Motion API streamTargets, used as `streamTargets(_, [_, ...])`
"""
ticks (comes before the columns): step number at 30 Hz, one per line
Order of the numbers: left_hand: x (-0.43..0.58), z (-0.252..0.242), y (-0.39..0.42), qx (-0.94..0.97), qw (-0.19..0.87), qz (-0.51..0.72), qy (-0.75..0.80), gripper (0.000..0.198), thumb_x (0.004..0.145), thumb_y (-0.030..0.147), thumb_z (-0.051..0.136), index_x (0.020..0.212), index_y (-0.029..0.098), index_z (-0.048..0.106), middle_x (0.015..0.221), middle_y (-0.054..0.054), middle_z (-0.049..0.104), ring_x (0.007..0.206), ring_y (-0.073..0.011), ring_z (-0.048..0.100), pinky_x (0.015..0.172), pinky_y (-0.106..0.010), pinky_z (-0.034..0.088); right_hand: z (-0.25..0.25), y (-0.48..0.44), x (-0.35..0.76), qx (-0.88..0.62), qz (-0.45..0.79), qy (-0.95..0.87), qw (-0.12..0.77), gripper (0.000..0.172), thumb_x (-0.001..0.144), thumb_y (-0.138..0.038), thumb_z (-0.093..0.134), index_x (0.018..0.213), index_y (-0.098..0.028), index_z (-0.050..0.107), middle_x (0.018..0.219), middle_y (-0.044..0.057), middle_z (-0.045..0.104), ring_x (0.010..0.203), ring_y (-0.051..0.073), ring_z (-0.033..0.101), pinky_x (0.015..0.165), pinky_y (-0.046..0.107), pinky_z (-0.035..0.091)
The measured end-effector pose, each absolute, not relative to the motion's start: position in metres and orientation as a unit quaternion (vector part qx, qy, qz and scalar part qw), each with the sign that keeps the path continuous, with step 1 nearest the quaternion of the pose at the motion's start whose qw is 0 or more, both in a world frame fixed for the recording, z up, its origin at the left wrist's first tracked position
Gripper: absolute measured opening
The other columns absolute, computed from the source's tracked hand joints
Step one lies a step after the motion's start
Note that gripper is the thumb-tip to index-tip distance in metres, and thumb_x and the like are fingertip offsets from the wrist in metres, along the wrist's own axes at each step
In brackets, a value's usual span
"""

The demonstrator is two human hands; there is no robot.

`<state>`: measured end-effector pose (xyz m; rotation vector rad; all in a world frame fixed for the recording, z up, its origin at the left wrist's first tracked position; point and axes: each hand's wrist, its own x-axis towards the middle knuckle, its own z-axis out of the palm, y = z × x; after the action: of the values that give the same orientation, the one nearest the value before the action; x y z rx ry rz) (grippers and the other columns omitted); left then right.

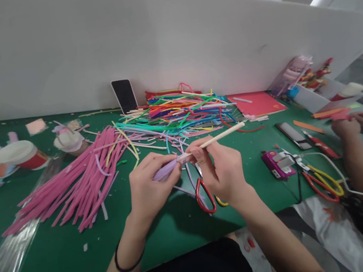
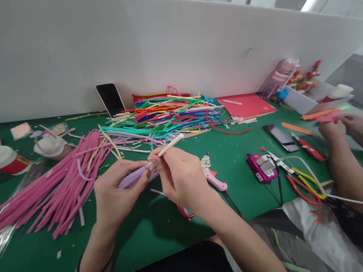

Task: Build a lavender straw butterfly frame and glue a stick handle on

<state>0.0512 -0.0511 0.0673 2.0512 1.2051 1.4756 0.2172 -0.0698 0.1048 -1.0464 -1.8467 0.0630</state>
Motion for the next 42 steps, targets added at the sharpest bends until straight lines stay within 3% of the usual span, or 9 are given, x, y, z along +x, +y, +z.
streamTargets(12, [0.050, 0.058, -0.049, 0.728, 0.113, 0.543, 0.402, 0.011, 0.087, 0.027, 0.071, 0.094, 0.023, 0.078, 0.083, -0.003, 0.075, 0.072, -0.0127, 0.068, 0.067, -0.023, 0.053, 0.118, -0.055, 0.212, -0.417, 0.007, -0.787, 0.454, 0.017, 0.102, -0.024, 0.044, 0.094, -0.024, 0.059, 0.078, 0.000, 0.074, 0.067, 0.014, 0.071, 0.062, 0.023, 0.051])
streamTargets(33, [0.053, 0.063, -0.042, 0.676, 0.174, 0.578, 0.424, 0.006, 0.079, 0.016, 0.072, 0.080, 0.020, 0.075, 0.077, 0.000, 0.071, 0.067, -0.0120, 0.064, 0.063, -0.024, 0.053, 0.127, -0.037, 0.206, -0.407, 0.054, -0.816, 0.406, 0.019, 0.103, -0.028, 0.043, 0.089, -0.023, 0.054, 0.070, -0.003, 0.068, 0.062, 0.012, 0.065, 0.061, 0.021, 0.044])
streamTargets(42, [0.046, 0.061, -0.041, 0.685, 0.148, 0.561, 0.441, 0.015, 0.083, 0.019, 0.072, 0.098, 0.022, 0.077, 0.089, -0.002, 0.074, 0.081, -0.0149, 0.068, 0.076, -0.027, 0.054, 0.121, -0.034, 0.205, -0.410, 0.085, -0.803, 0.424, 0.017, 0.104, -0.028, 0.042, 0.095, -0.020, 0.054, 0.075, 0.001, 0.071, 0.064, 0.013, 0.067, 0.062, 0.022, 0.045])
